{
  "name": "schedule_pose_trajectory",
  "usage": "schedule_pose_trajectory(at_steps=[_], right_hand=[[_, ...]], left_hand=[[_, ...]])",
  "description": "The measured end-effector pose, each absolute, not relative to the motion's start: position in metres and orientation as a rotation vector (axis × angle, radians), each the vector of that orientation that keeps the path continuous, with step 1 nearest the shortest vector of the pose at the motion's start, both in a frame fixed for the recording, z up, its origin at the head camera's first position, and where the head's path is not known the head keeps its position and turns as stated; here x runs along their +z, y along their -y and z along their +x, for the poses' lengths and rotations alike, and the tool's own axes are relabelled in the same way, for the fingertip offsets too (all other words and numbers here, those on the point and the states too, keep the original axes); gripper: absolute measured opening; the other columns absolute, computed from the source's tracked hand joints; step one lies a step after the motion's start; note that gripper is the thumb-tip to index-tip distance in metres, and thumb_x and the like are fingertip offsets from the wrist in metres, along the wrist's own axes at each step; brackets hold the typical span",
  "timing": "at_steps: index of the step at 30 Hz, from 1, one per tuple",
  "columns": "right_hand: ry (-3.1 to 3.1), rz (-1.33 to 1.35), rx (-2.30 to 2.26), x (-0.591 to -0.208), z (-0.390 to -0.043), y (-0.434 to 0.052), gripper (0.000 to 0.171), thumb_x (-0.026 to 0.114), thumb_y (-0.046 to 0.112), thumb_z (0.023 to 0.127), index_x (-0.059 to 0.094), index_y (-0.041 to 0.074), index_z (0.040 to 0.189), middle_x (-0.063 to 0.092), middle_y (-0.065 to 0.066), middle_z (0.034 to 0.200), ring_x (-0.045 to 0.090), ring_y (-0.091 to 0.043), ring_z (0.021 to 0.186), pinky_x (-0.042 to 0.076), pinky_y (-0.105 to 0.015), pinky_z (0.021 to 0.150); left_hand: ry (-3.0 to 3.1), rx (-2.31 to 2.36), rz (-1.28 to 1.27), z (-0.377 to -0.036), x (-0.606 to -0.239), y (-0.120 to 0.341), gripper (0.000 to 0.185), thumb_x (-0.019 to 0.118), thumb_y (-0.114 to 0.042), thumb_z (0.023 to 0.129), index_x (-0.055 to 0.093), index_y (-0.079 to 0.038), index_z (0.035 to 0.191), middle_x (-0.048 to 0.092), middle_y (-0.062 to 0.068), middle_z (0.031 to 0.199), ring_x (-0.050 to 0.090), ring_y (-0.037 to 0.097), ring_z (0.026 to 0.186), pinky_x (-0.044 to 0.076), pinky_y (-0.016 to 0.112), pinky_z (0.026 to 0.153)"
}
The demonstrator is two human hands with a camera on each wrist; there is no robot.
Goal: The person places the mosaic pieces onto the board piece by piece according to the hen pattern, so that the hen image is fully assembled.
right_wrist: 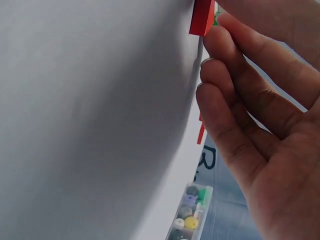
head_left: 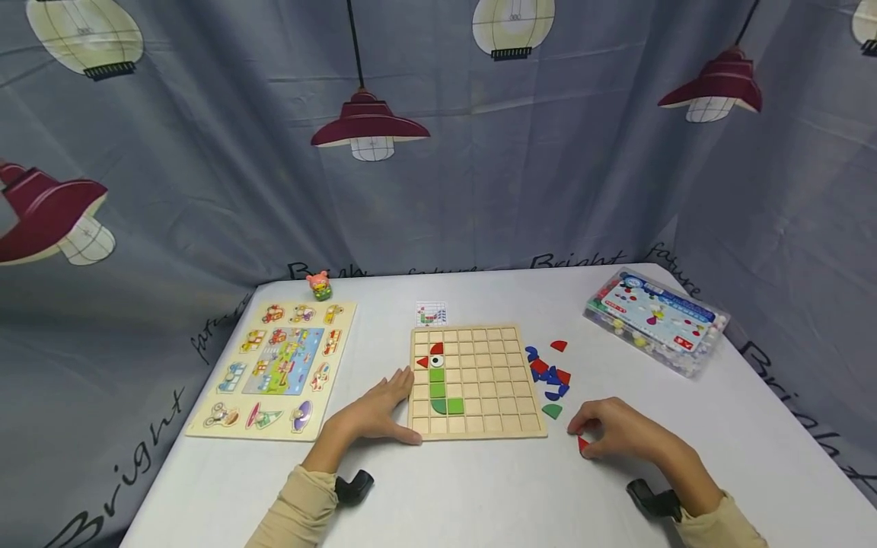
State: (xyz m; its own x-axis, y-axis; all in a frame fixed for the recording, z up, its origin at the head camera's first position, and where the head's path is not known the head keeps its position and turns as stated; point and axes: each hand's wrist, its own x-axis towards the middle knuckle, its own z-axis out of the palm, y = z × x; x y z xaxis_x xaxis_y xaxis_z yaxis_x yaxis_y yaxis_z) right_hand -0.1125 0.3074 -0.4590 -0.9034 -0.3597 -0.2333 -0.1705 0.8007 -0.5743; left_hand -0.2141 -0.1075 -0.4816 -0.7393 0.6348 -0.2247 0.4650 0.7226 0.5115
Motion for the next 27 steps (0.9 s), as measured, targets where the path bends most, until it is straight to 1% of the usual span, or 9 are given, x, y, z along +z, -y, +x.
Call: schedule_pose_trajectory(at_steps=[4, 8, 12, 20, 27], right_hand=[[-2.659, -0.411, -0.797, -0.4598, -0.1111, -0.3087, 0.026, 0.086, 0.019, 0.069, 0.075, 0.018, 0.092, 0.069, 0.010, 0.089, 0.054, -0.005, 0.080, 0.054, -0.018, 0.072], [-2.659, -0.412, -0.801, -0.4607, -0.1106, -0.3085, 0.021, 0.086, 0.017, 0.070, 0.075, 0.018, 0.088, 0.068, 0.012, 0.084, 0.052, -0.004, 0.075, 0.052, -0.017, 0.067], [-2.662, -0.440, -0.820, -0.4636, -0.1109, -0.3080, 0.017, 0.085, 0.019, 0.072, 0.075, 0.018, 0.086, 0.067, 0.013, 0.080, 0.051, -0.003, 0.071, 0.051, -0.017, 0.064], [-2.690, -0.439, -0.766, -0.4658, -0.1123, -0.3064, 0.016, 0.085, 0.023, 0.072, 0.076, 0.021, 0.085, 0.066, 0.014, 0.082, 0.051, -0.001, 0.072, 0.051, -0.016, 0.066], [-2.698, -0.515, -0.751, -0.4641, -0.1130, -0.3026, 0.012, 0.084, 0.023, 0.074, 0.074, 0.023, 0.081, 0.064, 0.016, 0.079, 0.049, 0.001, 0.070, 0.050, -0.017, 0.064]], left_hand=[[-2.544, 0.604, 0.855, -0.2146, -0.4812, 0.1072, 0.117, 0.080, -0.055, 0.071, 0.018, -0.003, 0.155, 0.012, 0.013, 0.164, 0.011, 0.029, 0.153, 0.013, 0.047, 0.126], [-2.537, 0.619, 0.843, -0.2142, -0.4817, 0.1065, 0.118, 0.080, -0.055, 0.070, 0.017, -0.002, 0.155, 0.011, 0.013, 0.164, 0.010, 0.029, 0.153, 0.013, 0.047, 0.126], [-2.534, 0.618, 0.827, -0.2134, -0.4826, 0.1064, 0.119, 0.081, -0.055, 0.070, 0.017, -0.002, 0.155, 0.011, 0.013, 0.165, 0.010, 0.028, 0.153, 0.013, 0.047, 0.126], [-2.540, 0.620, 0.861, -0.2122, -0.4835, 0.1069, 0.118, 0.080, -0.056, 0.071, 0.017, -0.001, 0.155, 0.011, 0.015, 0.164, 0.011, 0.029, 0.153, 0.013, 0.046, 0.126], [-2.544, 0.617, 0.848, -0.2121, -0.4839, 0.1069, 0.118, 0.080, -0.055, 0.071, 0.018, -0.001, 0.155, 0.012, 0.015, 0.164, 0.011, 0.029, 0.153, 0.014, 0.047, 0.126]])
